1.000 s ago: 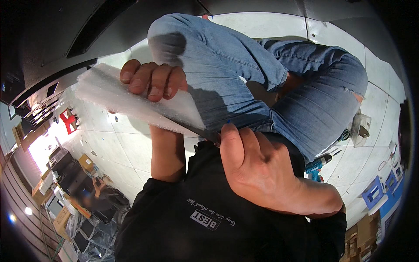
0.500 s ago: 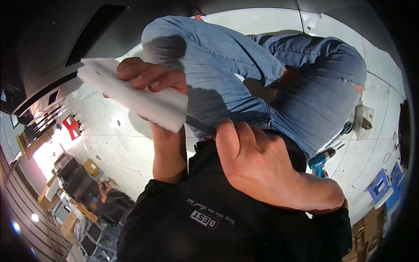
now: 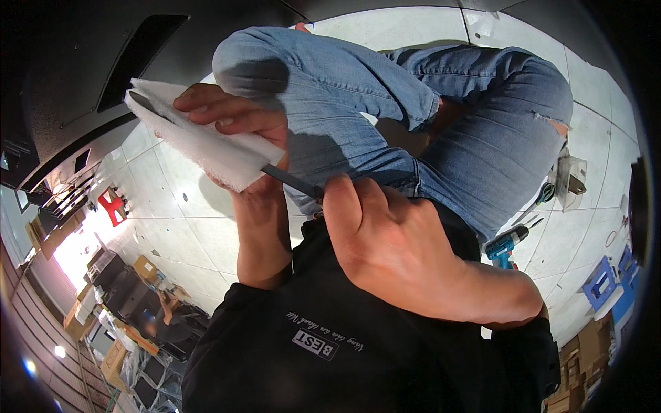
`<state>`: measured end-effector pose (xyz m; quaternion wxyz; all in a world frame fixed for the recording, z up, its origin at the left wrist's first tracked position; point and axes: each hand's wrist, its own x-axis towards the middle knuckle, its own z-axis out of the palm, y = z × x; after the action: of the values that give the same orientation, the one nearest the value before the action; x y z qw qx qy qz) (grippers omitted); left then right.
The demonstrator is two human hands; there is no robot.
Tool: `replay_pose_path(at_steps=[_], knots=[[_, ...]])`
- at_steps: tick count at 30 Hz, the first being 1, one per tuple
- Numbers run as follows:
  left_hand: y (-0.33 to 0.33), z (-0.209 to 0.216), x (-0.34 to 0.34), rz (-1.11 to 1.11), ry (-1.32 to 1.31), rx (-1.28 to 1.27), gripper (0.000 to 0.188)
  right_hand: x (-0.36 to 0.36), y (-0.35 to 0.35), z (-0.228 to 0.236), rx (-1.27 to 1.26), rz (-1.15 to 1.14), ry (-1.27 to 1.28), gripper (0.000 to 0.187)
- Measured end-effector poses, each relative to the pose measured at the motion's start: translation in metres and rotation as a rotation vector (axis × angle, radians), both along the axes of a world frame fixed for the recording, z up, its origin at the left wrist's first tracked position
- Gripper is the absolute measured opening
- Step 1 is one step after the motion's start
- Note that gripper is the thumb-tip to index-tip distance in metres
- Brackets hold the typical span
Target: The person sits on the floor and assembles electronic components inside a black plastic enclosure. They place a blue box and white foam padding into the unit, cut foam pieces with a knife, and secure a black cover using a cordless drill.
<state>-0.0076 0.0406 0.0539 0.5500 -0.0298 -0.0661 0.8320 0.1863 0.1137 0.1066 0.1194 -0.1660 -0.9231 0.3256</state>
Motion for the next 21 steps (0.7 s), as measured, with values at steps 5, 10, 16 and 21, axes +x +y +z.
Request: replay_pose_path(at_steps=[5, 10, 16, 21], knots=[[0.007, 0.006, 0.007, -0.04, -0.119, 0.07, 0.037, -0.004, 0.004, 0.007, -0.05, -0.003, -0.038, 0.02], [0.019, 0.019, 0.023, 0.029, -0.205, 0.065, 0.035, -0.011, 0.003, 0.009, -0.079, -0.01, -0.034, 0.027], [0.024, 0.026, 0.018, 0.006, -0.323, 0.006, 0.025, -0.007, 0.004, 0.007, -0.027, -0.024, -0.029, 0.03], [0.031, 0.031, 0.021, 0.026, -0.394, -0.035, 0.019, -0.002, 0.005, 0.0, -0.023, -0.029, -0.052, 0.031]])
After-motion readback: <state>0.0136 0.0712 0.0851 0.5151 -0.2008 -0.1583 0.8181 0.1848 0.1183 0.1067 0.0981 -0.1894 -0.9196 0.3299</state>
